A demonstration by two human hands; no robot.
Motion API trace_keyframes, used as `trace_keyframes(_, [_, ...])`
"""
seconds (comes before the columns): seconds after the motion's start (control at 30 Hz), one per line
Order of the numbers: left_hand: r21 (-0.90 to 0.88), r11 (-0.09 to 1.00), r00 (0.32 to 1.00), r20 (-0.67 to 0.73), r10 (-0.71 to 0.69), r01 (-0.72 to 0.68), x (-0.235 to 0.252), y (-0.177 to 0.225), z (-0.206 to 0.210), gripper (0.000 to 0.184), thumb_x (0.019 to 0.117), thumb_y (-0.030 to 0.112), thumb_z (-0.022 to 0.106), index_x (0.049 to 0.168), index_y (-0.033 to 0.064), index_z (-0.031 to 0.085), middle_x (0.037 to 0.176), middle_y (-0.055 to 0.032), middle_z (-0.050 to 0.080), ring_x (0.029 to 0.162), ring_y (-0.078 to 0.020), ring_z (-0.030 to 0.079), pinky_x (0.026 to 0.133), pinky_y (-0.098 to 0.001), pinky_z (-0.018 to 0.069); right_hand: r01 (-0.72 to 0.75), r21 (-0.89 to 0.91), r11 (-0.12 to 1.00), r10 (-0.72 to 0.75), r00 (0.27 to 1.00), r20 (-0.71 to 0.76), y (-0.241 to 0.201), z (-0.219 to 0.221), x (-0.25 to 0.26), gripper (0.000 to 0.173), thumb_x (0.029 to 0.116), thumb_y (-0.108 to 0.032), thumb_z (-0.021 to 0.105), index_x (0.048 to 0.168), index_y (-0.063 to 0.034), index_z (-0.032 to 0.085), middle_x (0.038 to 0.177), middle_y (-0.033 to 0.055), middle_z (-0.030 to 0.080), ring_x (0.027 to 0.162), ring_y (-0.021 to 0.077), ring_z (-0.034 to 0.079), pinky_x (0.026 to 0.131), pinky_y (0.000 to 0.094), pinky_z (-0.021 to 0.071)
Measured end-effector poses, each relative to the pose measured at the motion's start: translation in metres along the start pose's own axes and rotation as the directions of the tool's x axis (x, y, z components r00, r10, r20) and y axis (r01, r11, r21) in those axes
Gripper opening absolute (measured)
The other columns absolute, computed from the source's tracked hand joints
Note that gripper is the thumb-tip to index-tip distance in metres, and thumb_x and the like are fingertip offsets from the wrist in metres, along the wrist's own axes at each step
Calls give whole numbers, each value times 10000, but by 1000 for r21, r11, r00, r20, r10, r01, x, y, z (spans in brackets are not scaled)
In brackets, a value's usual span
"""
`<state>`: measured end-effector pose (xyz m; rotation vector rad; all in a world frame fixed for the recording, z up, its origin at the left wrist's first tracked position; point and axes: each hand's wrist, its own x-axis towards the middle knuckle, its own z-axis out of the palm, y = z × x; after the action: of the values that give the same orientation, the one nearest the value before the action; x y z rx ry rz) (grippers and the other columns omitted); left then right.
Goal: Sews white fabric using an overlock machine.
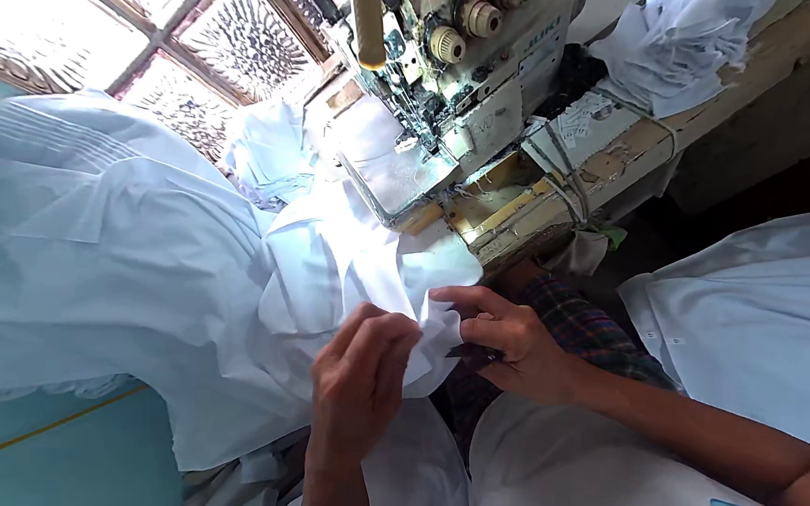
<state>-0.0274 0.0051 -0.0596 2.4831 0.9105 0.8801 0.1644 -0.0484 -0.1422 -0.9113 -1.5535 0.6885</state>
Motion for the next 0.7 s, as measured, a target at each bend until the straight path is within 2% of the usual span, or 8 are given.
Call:
trace_keyframes(0.07, [-36, 999, 998, 44, 33, -31, -1, 2, -3, 199, 1065, 211, 544, 990, 53, 640, 845, -21, 571, 745, 32, 526, 680, -66, 422, 9, -75, 997, -11, 1000, -17, 1, 0, -1, 108, 947, -108, 633, 896, -30, 687, 1427, 158, 577, 737, 63, 608, 610, 202, 479])
trace_keyframes(0.17, [-53, 997, 997, 51, 62, -59, -1, 8, -14, 202, 1077, 240, 533, 1008, 73, 622, 872, -12, 578, 784, 39, 544, 706, -67, 430, 5, -116, 993, -4, 1000, 12, 6, -1, -3, 112, 942, -107, 630, 919, -26, 705, 1450, 169, 567, 754, 97, 642, 616, 239, 499])
trace_keyframes(0.27, [-32, 999, 999, -30, 30, -31, -3, 8, -25, 182, 1067, 265, 561, 1025, 111, 648, 899, 28, 614, 836, 41, 583, 742, -89, 464, 45, -113, 993, -41, 998, 44, 15, 0, -4, 155, 963, -91, 596, 971, 7, 716, 1243, 157, 706, 866, 166, 718, 683, 296, 560])
trace_keyframes(0.33, [-3, 1000, 992, -124, 2, -3, -2, 1, -35, 130, 1052, 268, 585, 1042, 163, 662, 924, 89, 623, 857, 53, 590, 751, -108, 485, 28, -117, 993, -25, 999, 26, 20, 3, -7, 186, 963, -89, 590, 1023, 17, 730, 1109, 136, 740, 889, 172, 719, 722, 300, 571])
trace_keyframes(0.47, [13, 1000, 964, -264, -4, 8, 10, -18, -51, 78, 1038, 244, 604, 1088, 208, 651, 1014, 175, 613, 916, 86, 585, 791, -110, 501, -79, -71, 994, 75, 995, -61, 22, 4, -10, 180, 944, -102, 631, 1006, 12, 756, 1068, 127, 736, 863, 109, 691, 749, 238, 556])
trace_keyframes(0.57, [-4, 1000, 943, -333, -27, 27, 22, -33, -52, 67, 1029, 177, 608, 1090, 163, 633, 1040, 156, 611, 914, 85, 590, 785, -103, 504, -171, -4, 985, 169, 978, -119, 20, 1, -7, 149, 929, -116, 670, 947, 11, 746, 1021, 82, 708, 788, -2, 594, 688, 123, 484])
trace_keyframes(0.63, [-18, 999, 936, -349, -44, 41, 30, -40, -51, 71, 1031, 146, 596, 1094, 130, 625, 1040, 135, 604, 905, 75, 591, 784, -108, 498, -263, 23, 965, 263, 954, -145, 21, 0, -4, 141, 917, -124, 690, 942, 2, 747, 1004, 59, 712, 807, -18, 604, 708, 122, 495])
trace_keyframes(0.7, [-27, 997, 932, -354, -76, 71, 35, -43, -50, 82, 1033, 146, 587, 1108, 148, 619, 1047, 151, 601, 897, 85, 597, 779, -99, 505, -338, 54, 940, 342, 927, -151, 26, 1, -1, 141, 924, -132, 691, 947, -10, 759, 989, 44, 721, 835, -19, 624, 732, 136, 507])
